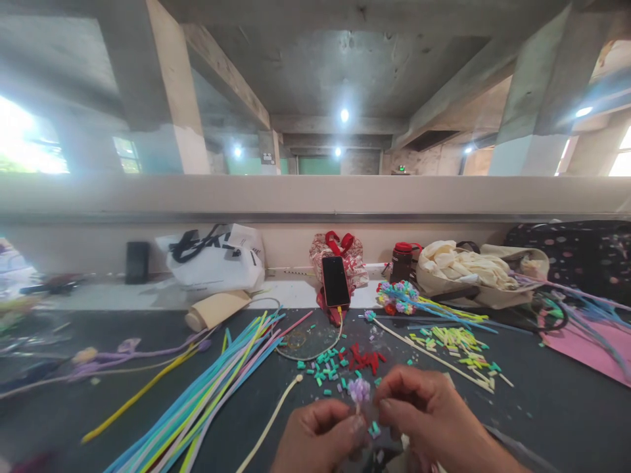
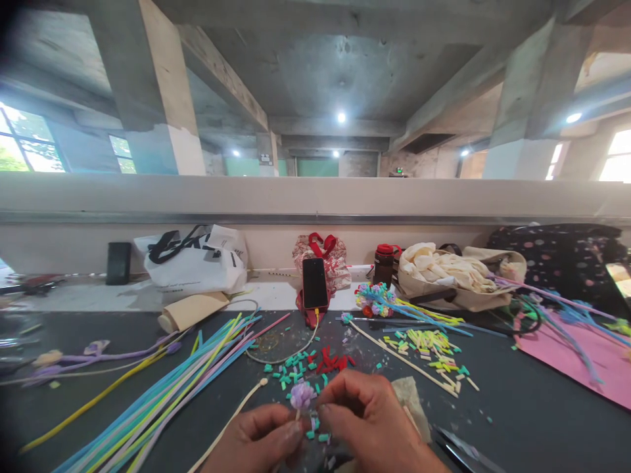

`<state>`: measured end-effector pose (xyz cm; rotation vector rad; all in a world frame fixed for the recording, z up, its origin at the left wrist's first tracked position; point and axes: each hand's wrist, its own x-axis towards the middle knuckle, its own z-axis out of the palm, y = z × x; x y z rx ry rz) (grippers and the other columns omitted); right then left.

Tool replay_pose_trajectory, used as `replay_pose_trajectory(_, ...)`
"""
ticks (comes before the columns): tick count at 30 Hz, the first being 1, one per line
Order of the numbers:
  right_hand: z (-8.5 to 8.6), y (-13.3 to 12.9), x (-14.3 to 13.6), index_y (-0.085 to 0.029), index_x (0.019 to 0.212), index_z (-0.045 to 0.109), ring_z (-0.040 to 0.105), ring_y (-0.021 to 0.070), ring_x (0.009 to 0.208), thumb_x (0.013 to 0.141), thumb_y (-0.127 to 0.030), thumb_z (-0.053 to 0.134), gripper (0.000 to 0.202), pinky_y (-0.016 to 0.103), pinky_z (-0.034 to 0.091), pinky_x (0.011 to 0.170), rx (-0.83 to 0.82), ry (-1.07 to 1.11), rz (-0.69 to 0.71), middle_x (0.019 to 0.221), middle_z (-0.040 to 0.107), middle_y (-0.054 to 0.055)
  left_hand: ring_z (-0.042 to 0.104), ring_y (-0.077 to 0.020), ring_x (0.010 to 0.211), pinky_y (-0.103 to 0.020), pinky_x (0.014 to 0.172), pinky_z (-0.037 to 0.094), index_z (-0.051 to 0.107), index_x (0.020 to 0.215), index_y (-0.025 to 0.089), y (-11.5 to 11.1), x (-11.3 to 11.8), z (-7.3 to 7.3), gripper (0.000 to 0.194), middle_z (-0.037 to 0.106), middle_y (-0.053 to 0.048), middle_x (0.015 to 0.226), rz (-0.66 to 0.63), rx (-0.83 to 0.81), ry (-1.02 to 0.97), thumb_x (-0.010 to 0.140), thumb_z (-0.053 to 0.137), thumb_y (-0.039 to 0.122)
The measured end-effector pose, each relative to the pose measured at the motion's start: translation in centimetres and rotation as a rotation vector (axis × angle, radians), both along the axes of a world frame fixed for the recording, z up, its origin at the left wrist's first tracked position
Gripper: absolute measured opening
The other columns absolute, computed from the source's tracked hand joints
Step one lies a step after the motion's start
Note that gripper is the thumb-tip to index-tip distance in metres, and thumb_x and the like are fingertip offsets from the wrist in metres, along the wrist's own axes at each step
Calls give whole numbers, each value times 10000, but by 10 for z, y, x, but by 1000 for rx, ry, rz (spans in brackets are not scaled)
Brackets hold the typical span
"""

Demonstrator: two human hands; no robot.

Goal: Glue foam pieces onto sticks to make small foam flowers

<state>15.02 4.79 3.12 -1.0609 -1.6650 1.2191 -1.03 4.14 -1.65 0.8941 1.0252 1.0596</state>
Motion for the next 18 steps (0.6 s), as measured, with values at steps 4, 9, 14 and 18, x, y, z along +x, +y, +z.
replay_pose_trajectory(4,-2,3,-6,-149,605,611,491,70,453,662,-225,606,95,166,368,449,-80,101,42,504,571,-45,391,-93,428,-246,486,257,551,430,134,5,-2,-9,437,501,12,398,47,11,1,326,756,505)
replay_pose_trajectory(9,-9,9,-8,-144,616,612,480,62,444,640,-226,635,89,158,367,439,-102,177,48,505,573,-42,386,-96,451,-248,520,237,569,436,123,3,-1,-4,449,513,2,423,65,22,15,298,761,505)
replay_pose_trajectory(14,-13,10,-10,-144,602,591,464,59,429,645,-237,624,108,163,364,431,-99,146,52,496,550,-44,373,-97,461,-253,522,236,583,449,123,4,-2,-5,476,499,6,427,63,69,71,303,736,550)
replay_pose_trajectory(18,-8,9,-9,-141,604,576,448,59,440,650,-219,603,94,164,353,439,-63,66,35,496,524,-47,357,-82,434,-239,489,228,566,432,130,5,-3,-4,456,483,19,403,56,76,118,348,726,550)
